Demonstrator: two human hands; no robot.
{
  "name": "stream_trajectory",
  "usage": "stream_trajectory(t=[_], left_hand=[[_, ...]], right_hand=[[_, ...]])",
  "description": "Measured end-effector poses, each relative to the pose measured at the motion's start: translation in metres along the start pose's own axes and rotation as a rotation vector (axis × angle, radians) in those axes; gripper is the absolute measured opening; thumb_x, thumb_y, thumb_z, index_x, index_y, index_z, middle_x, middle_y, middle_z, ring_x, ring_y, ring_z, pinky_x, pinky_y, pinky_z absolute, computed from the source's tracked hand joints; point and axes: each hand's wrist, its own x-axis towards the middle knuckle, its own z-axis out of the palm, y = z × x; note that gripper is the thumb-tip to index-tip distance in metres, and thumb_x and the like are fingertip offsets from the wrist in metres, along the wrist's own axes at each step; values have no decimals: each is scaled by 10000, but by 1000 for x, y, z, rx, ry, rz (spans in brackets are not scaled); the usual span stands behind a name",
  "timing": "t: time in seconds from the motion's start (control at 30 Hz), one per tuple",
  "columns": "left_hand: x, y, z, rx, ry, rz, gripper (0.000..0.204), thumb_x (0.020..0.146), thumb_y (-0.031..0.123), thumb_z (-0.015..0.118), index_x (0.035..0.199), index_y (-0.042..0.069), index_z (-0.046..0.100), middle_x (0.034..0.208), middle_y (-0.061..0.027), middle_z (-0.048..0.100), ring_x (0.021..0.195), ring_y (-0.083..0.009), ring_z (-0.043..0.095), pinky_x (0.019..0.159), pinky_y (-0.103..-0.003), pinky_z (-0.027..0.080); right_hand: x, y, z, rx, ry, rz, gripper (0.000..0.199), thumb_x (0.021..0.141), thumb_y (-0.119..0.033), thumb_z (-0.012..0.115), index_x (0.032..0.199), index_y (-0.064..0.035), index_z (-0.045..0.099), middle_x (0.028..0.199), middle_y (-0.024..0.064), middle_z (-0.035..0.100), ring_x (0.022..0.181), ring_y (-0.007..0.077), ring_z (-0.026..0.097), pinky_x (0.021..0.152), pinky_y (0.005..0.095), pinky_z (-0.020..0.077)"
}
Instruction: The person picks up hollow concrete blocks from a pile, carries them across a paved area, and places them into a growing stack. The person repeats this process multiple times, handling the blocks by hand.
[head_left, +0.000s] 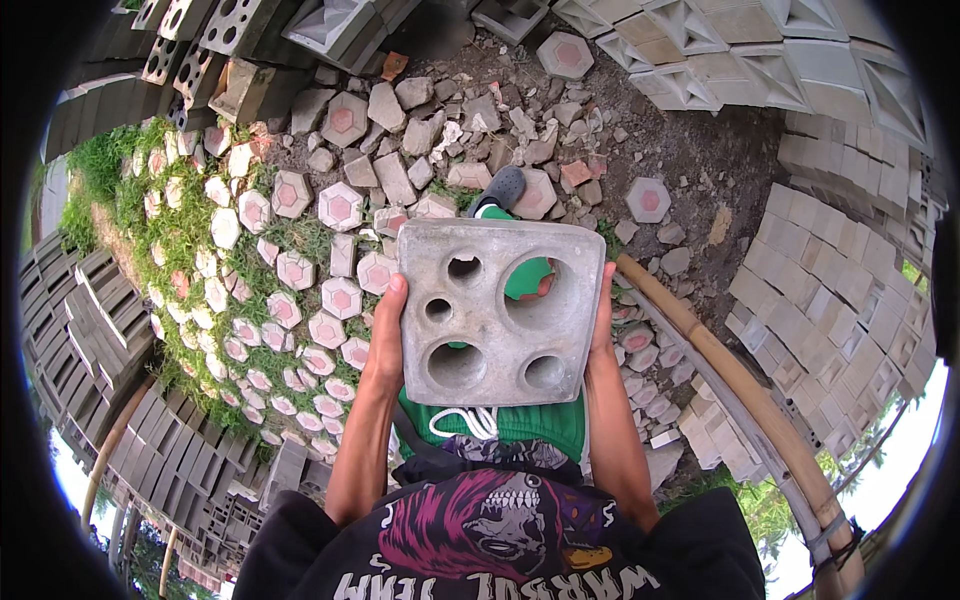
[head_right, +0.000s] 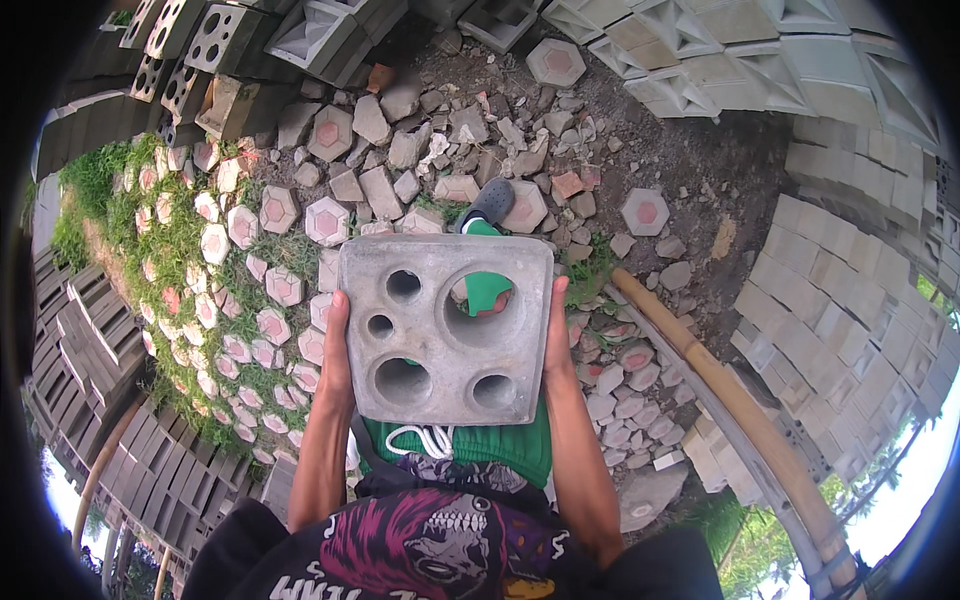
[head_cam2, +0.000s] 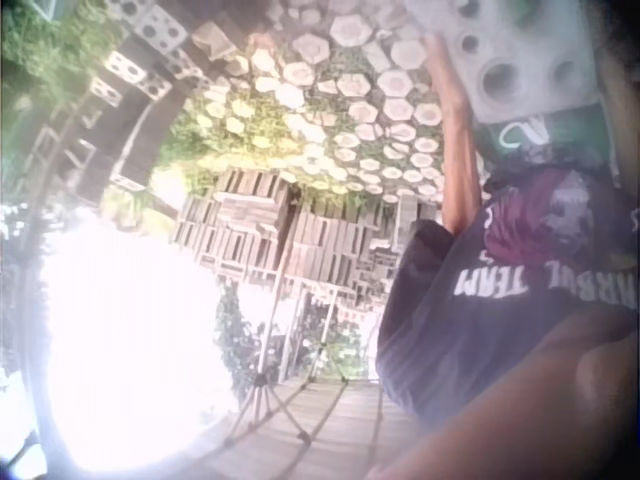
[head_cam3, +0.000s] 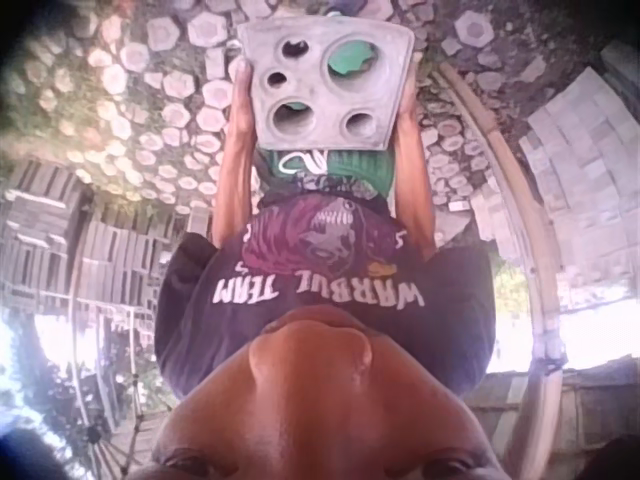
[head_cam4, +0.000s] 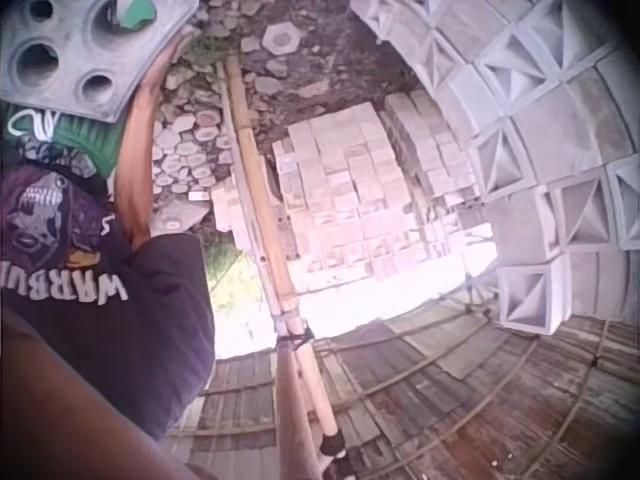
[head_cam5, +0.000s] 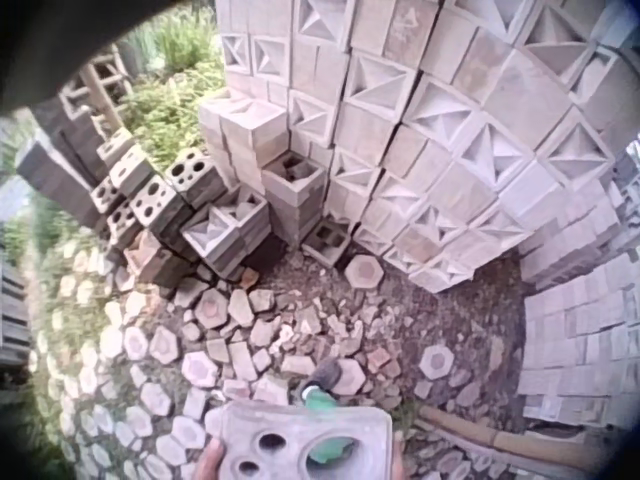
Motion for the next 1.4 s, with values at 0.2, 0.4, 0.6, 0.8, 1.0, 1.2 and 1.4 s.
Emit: stream_trajectory(t=[0.2,0.4,0.6,0.8,1.0,1.2,1.4], left_hand=[[32,26,60,-16,19,3,772,917,619,407,1364,-10,412,1275,-169,539,1122,-254,554,970,-357,442],[51,60,112,-56,16,30,665,945,524,439,1287,-45,471,1193,-163,584,1040,-236,584,929,-344,456],[88,101,134,0,-13,98,636,943,527,443,1249,-27,501,1126,-132,599,992,-199,575,904,-324,450],[160,149,134,-4,-45,134,622,914,476,553,1262,-32,466,1148,-120,562,1052,-180,522,938,-304,409],[225,217,140,-5,-43,154,603,903,433,589,1277,-20,450,1136,-146,565,1022,-194,547,908,-320,436],[295,255,133,116,21,155,600,902,410,580,1304,-8,423,1117,-153,564,1000,-202,546,892,-317,432],[377,256,130,119,37,164,576,900,404,579,1287,-2,447,1094,-134,575,995,-190,545,897,-314,423]], right_hand=[[28,-75,-10,-19,-6,57,766,905,-710,291,995,-12,595,881,114,629,823,219,642,735,321,530],[50,-124,-10,46,159,-20,751,906,-698,321,1158,-25,541,979,132,623,837,248,650,743,364,545],[85,-165,-16,-23,46,48,736,928,-654,346,1301,-31,465,1183,142,566,1023,235,595,857,375,517],[153,-213,51,2,152,-109,768,923,-650,367,1359,-22,441,1309,151,514,1176,260,521,988,381,442],[232,-244,83,21,144,-57,761,932,-642,353,1378,-28,409,1330,144,496,1185,264,515,993,387,439],[304,-247,89,6,156,-25,770,914,-658,375,1336,-17,446,1279,131,538,1161,259,530,997,399,427],[385,-233,40,-97,135,134,800,880,-592,544,1409,-24,350,1371,121,455,1243,245,463,1029,410,393]])
